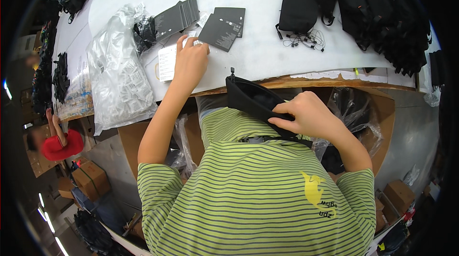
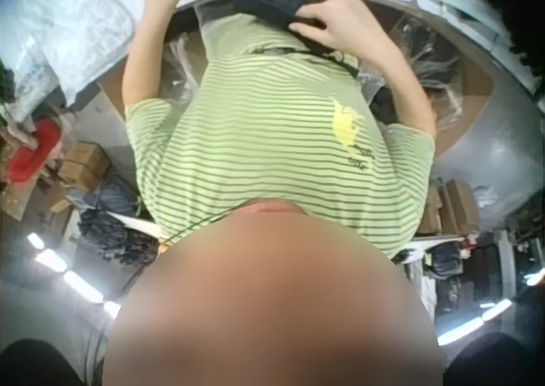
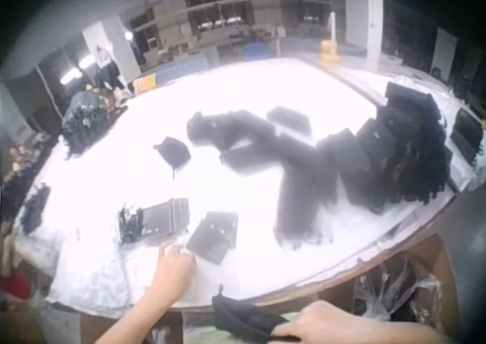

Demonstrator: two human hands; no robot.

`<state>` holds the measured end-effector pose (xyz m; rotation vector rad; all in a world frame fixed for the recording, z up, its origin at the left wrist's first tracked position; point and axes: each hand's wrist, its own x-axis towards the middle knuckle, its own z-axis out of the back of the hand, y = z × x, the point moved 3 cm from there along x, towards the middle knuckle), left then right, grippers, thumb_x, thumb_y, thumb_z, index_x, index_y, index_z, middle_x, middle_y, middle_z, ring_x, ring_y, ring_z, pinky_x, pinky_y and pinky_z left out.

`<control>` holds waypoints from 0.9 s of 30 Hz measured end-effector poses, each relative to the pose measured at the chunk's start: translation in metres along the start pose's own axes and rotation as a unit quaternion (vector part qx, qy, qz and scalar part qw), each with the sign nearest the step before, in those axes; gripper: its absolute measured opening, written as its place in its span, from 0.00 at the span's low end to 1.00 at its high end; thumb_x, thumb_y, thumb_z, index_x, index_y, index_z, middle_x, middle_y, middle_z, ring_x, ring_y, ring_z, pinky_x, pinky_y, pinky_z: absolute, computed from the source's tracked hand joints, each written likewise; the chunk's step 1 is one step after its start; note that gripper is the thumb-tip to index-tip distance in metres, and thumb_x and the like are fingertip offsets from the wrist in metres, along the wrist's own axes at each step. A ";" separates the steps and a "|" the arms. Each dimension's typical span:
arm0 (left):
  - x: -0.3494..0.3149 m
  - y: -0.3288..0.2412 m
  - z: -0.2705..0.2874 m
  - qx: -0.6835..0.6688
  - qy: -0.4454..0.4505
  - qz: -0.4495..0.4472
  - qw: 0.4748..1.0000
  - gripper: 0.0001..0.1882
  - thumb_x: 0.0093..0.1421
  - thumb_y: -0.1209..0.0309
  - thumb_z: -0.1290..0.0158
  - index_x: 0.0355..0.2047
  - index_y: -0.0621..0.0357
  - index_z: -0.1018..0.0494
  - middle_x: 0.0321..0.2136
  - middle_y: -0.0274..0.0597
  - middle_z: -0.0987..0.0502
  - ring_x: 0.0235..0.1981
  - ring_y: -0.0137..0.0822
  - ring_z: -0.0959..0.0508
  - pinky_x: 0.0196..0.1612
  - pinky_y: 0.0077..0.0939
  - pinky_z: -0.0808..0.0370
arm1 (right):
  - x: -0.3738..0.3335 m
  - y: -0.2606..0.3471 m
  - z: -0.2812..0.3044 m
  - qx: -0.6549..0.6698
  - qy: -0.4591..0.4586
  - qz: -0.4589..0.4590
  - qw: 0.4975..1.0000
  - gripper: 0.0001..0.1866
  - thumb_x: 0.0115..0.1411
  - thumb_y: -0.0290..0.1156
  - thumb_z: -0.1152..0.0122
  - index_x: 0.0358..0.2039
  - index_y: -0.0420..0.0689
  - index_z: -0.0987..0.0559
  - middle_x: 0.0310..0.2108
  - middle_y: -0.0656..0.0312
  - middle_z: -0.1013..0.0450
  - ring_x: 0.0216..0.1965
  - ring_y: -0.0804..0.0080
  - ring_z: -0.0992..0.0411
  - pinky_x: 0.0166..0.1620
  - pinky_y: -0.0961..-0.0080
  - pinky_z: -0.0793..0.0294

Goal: The person is seen packing cases for glasses into a larger bag.

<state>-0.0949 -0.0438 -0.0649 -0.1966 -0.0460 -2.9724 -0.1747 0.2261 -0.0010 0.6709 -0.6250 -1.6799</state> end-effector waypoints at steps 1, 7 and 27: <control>0.000 -0.001 0.003 -0.022 -0.023 -0.003 0.999 0.04 0.49 0.77 0.47 0.27 0.58 0.24 0.23 0.42 0.22 0.44 0.42 0.25 0.60 0.42 0.44 | 0.000 0.002 0.000 -0.015 0.001 0.014 1.000 0.10 0.51 0.37 0.34 0.26 0.43 0.18 0.13 0.58 0.29 0.14 0.63 0.32 0.22 0.74 0.34; 0.004 -0.012 0.038 -0.149 -0.151 0.029 0.977 0.05 0.52 0.80 0.48 0.28 0.57 0.24 0.24 0.39 0.22 0.34 0.38 0.24 0.51 0.35 0.36 | 0.003 0.007 0.005 -0.089 0.010 0.056 0.994 0.07 0.51 0.34 0.36 0.25 0.44 0.19 0.11 0.59 0.31 0.15 0.63 0.31 0.22 0.71 0.34; 0.013 0.012 0.000 -0.154 -0.009 0.021 0.988 0.11 0.46 0.75 0.39 0.31 0.56 0.27 0.30 0.35 0.25 0.44 0.40 0.30 0.56 0.40 0.42 | 0.015 0.011 0.011 -0.130 -0.004 0.076 0.989 0.07 0.51 0.34 0.36 0.24 0.44 0.19 0.12 0.59 0.31 0.15 0.62 0.31 0.22 0.71 0.32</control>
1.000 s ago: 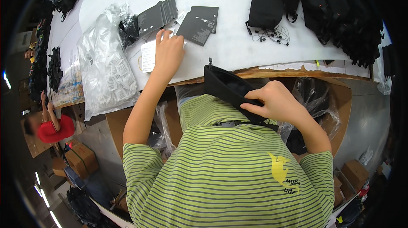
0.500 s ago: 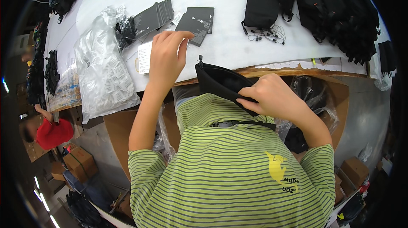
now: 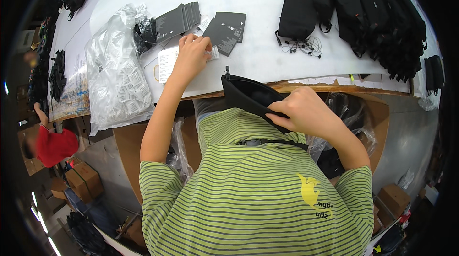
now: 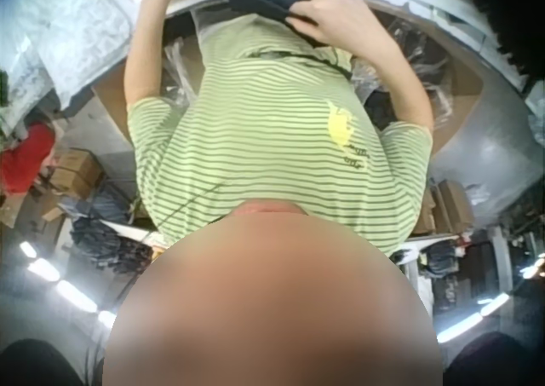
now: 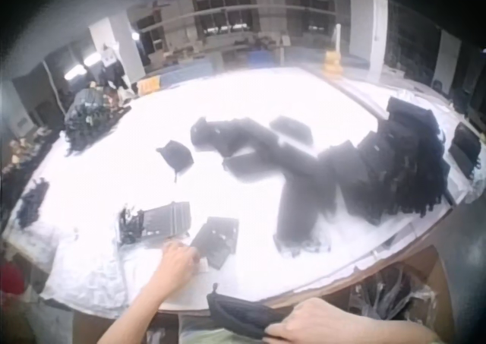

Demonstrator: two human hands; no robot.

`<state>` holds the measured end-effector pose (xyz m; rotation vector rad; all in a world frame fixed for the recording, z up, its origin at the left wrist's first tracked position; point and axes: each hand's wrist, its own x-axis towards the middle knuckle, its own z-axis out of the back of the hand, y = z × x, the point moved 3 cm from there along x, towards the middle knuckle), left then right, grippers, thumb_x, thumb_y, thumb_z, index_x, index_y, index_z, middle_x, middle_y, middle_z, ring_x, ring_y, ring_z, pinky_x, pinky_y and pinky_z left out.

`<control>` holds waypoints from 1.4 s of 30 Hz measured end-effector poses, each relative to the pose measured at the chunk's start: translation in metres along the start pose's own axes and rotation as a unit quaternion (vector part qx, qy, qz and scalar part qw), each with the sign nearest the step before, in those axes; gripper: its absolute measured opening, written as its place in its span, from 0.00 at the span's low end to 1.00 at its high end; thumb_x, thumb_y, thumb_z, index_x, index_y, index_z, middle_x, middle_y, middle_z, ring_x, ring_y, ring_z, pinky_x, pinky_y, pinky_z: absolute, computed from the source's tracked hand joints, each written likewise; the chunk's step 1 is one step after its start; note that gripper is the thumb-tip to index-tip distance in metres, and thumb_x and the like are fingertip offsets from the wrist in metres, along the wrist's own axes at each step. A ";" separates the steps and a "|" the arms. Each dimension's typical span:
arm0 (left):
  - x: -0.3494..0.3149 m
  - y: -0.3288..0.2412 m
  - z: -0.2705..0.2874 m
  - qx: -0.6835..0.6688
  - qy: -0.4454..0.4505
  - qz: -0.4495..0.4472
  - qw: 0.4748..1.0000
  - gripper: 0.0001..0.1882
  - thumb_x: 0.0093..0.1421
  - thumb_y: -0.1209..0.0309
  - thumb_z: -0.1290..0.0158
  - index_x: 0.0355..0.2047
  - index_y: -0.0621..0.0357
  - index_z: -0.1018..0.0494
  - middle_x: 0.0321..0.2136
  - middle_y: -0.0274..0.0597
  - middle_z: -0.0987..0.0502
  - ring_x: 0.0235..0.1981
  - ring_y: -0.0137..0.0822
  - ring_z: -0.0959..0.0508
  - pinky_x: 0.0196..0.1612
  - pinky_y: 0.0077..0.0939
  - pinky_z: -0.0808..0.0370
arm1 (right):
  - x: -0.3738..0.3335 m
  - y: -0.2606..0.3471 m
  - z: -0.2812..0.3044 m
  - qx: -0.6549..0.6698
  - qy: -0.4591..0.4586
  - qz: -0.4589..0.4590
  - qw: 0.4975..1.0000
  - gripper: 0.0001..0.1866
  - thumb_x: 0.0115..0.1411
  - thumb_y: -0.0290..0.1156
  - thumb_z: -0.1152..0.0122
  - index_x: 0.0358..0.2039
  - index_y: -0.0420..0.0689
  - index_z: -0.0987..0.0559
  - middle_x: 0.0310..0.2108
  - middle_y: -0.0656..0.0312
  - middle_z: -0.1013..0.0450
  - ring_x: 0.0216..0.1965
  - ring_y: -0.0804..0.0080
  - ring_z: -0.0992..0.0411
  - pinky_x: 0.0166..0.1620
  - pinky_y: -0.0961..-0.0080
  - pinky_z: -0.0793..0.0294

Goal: The person is seen packing cases for glasses into a larger bag.

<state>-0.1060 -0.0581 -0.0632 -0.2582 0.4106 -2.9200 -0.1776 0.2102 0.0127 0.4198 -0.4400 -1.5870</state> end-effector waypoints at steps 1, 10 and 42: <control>0.002 0.000 0.000 -0.042 0.014 0.014 0.999 0.11 0.46 0.76 0.40 0.31 0.56 0.27 0.28 0.35 0.25 0.42 0.40 0.30 0.56 0.39 0.42 | 0.000 0.000 0.001 0.000 -0.002 0.002 1.000 0.07 0.51 0.34 0.36 0.24 0.44 0.19 0.12 0.59 0.31 0.15 0.62 0.31 0.22 0.71 0.33; -0.005 -0.054 0.059 -0.199 -0.149 -0.009 0.969 0.06 0.50 0.77 0.42 0.30 0.55 0.24 0.28 0.33 0.24 0.37 0.37 0.29 0.50 0.33 0.38 | 0.002 -0.006 0.003 -0.030 -0.022 -0.011 0.999 0.07 0.52 0.34 0.37 0.23 0.45 0.20 0.12 0.61 0.30 0.15 0.64 0.31 0.22 0.70 0.33; -0.039 -0.113 -0.010 -0.823 -0.085 0.266 0.495 0.18 0.56 0.70 0.42 0.45 0.67 0.29 0.36 0.42 0.22 0.36 0.30 0.21 0.42 0.23 0.24 | 0.023 -0.028 -0.024 0.521 -0.327 -0.180 0.767 0.16 0.67 0.37 0.52 0.35 0.37 0.23 0.25 0.68 0.29 0.23 0.88 0.41 0.27 0.88 0.41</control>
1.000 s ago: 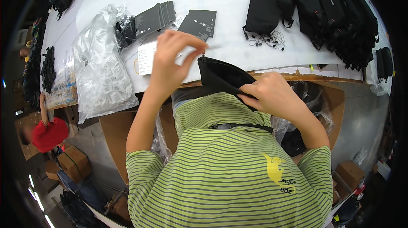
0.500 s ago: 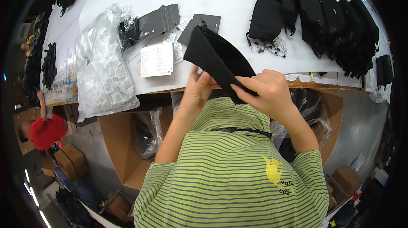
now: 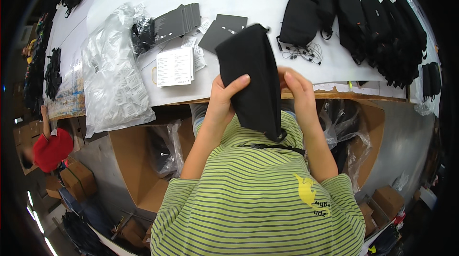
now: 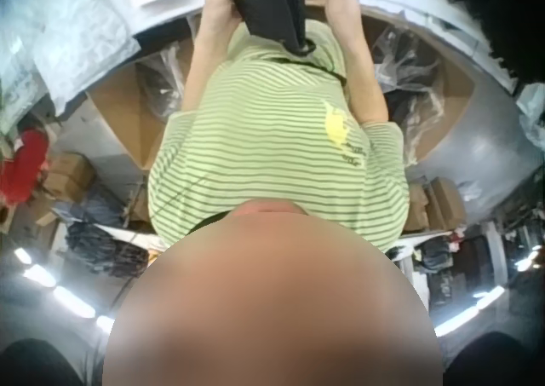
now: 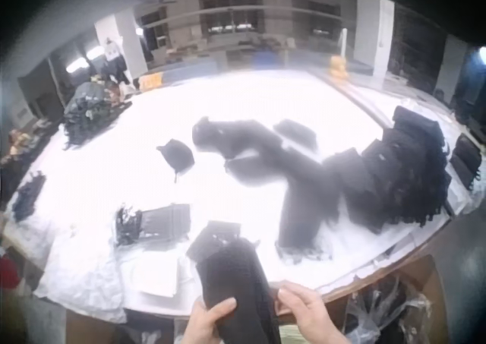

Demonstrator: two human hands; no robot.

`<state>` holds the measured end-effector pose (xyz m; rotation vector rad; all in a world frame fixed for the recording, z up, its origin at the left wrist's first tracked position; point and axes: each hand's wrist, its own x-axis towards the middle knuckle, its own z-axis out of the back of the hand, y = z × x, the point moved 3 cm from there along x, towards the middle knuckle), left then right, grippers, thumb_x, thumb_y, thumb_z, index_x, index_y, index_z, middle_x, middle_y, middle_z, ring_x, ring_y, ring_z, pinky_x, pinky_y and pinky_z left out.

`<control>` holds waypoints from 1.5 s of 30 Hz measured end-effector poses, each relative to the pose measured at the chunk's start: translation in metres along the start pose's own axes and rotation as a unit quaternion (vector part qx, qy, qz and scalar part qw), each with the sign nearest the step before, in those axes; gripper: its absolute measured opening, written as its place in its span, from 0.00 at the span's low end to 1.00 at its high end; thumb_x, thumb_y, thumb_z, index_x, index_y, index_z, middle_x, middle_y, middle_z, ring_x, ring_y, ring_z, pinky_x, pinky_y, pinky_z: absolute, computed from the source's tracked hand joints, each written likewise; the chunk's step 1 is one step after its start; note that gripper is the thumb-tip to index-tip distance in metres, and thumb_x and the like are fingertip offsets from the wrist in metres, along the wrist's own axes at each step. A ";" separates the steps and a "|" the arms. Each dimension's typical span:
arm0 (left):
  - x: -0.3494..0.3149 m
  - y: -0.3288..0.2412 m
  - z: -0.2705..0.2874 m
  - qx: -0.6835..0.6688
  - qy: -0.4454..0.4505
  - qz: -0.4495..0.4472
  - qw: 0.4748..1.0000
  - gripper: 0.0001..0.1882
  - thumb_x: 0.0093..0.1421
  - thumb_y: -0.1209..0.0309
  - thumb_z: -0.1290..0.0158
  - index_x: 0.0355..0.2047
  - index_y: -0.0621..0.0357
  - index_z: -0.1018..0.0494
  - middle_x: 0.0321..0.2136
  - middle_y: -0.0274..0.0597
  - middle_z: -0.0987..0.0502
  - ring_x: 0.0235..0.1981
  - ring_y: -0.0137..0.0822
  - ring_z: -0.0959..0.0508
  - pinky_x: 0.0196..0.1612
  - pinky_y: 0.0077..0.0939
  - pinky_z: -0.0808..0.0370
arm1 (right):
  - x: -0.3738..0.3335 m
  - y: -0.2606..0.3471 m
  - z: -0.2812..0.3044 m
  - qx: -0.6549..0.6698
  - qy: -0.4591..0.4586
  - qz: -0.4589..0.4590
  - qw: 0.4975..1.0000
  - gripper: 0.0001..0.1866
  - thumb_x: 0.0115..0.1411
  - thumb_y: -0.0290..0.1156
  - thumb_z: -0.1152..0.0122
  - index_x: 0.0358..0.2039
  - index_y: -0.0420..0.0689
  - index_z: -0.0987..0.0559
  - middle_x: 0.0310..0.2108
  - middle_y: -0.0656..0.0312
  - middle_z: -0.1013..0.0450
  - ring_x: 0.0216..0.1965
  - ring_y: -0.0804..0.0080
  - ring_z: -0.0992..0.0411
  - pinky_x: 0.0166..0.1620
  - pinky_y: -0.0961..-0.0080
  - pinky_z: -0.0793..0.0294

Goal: The person is seen packing cases for glasses into a larger bag.

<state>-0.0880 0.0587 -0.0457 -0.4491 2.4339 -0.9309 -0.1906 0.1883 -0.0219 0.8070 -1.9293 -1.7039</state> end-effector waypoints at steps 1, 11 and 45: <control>-0.003 0.002 -0.003 0.030 0.026 0.025 0.999 0.19 0.55 0.70 0.41 0.44 0.67 0.29 0.36 0.42 0.22 0.36 0.29 0.21 0.42 0.23 0.24 | 0.008 0.007 -0.001 -0.002 -0.030 0.019 0.999 0.17 0.66 0.38 0.52 0.41 0.36 0.21 0.28 0.67 0.27 0.25 0.87 0.38 0.30 0.88 0.38; -0.008 0.004 -0.011 0.070 0.002 0.050 0.996 0.18 0.54 0.72 0.41 0.42 0.68 0.29 0.34 0.42 0.22 0.32 0.29 0.21 0.37 0.21 0.23 | 0.026 0.030 0.010 -0.173 -0.153 0.214 0.949 0.04 0.51 0.23 0.33 0.28 0.42 0.19 0.29 0.66 0.25 0.28 0.81 0.29 0.30 0.86 0.35; -0.022 -0.071 0.014 0.506 0.166 -0.268 0.802 0.17 0.45 0.75 0.37 0.39 0.57 0.20 0.28 0.37 0.33 0.31 0.33 0.31 0.36 0.22 0.33 | 0.014 0.060 0.032 -0.235 0.211 0.128 0.940 0.15 0.49 0.27 0.32 0.40 0.48 0.17 0.32 0.62 0.24 0.29 0.77 0.28 0.32 0.82 0.29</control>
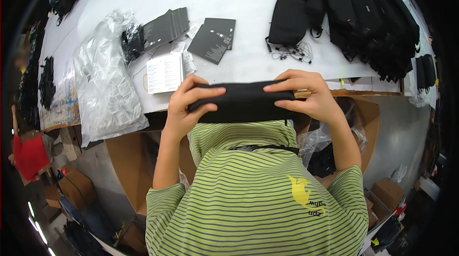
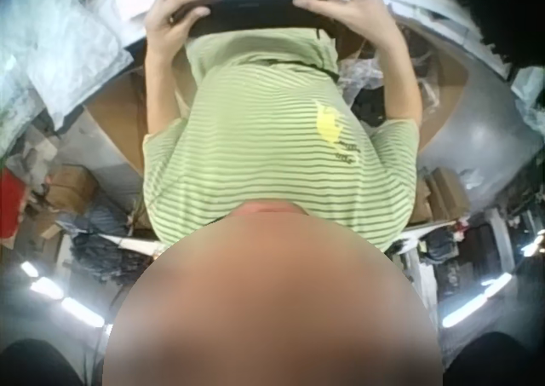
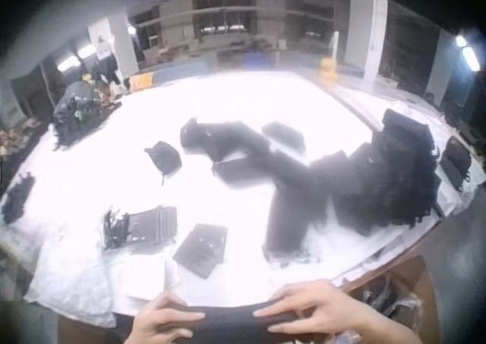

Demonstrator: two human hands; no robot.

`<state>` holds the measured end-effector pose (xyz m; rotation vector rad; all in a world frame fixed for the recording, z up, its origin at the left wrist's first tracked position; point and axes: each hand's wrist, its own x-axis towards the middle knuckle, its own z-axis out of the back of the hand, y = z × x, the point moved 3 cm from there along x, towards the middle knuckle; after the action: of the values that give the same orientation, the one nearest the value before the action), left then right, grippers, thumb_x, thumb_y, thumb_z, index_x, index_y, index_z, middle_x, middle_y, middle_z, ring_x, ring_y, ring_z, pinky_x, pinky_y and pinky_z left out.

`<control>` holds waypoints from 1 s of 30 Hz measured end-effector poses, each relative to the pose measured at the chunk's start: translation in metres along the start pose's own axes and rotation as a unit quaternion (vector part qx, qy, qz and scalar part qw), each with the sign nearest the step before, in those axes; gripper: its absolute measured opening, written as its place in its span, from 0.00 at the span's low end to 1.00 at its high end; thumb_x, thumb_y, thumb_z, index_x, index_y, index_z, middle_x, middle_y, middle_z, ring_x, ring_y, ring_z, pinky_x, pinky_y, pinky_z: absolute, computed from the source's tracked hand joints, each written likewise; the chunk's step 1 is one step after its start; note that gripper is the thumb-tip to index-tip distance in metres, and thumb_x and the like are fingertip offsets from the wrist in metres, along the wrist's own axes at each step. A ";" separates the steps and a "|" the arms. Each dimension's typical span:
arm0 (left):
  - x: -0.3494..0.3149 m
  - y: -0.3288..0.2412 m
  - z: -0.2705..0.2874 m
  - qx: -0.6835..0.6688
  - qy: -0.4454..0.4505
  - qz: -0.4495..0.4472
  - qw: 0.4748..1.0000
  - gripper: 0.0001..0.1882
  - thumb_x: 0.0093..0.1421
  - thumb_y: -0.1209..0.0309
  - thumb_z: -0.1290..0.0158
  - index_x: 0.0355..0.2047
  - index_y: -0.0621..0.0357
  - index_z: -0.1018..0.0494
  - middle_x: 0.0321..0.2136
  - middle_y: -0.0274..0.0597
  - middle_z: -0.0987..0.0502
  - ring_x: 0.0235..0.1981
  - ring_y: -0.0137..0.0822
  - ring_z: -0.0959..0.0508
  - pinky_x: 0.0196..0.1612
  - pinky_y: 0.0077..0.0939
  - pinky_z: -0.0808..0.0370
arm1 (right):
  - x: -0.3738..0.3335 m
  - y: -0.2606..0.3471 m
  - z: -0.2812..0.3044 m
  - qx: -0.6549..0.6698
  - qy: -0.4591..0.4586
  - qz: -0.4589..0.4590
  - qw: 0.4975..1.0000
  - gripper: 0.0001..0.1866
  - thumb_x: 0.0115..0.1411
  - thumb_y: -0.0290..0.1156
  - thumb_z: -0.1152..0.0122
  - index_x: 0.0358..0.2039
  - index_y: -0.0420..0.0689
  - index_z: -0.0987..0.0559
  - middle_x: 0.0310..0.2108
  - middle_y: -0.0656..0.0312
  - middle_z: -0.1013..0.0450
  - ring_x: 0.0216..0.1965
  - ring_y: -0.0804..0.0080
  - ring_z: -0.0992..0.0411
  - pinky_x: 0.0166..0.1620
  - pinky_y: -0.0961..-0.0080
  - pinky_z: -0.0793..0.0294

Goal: The person is seen packing cases for glasses into a larger bag.

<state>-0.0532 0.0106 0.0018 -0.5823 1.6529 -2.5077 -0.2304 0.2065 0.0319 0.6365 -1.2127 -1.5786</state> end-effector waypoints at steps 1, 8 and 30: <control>-0.002 0.002 0.000 -0.001 0.039 0.017 0.999 0.16 0.46 0.72 0.37 0.39 0.57 0.20 0.29 0.37 0.33 0.31 0.32 0.32 0.36 0.22 0.33 | -0.001 -0.002 0.004 -0.019 0.073 -0.067 0.995 0.15 0.50 0.28 0.33 0.41 0.49 0.17 0.31 0.63 0.24 0.26 0.78 0.29 0.31 0.83 0.30; -0.001 0.007 0.001 -0.033 0.137 0.143 0.980 0.17 0.56 0.65 0.44 0.46 0.55 0.23 0.41 0.41 0.30 0.37 0.34 0.30 0.45 0.25 0.32 | -0.010 -0.026 0.026 -0.008 0.108 -0.177 0.978 0.12 0.53 0.29 0.34 0.39 0.45 0.17 0.27 0.66 0.24 0.24 0.88 0.35 0.26 0.88 0.37; -0.030 0.109 0.088 0.502 -0.194 0.185 0.822 0.28 0.59 0.54 0.46 0.50 0.67 0.29 0.49 0.49 0.30 0.49 0.48 0.33 0.54 0.40 0.38 | -0.022 -0.136 0.083 -0.389 -0.099 -0.231 0.886 0.09 0.52 0.34 0.38 0.34 0.50 0.25 0.30 0.62 0.32 0.30 0.63 0.30 0.34 0.69 0.31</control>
<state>-0.0094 -0.1025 -0.0741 -0.4959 0.1518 -2.2933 -0.3465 0.2584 -0.0673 0.2322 -0.4651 -2.3762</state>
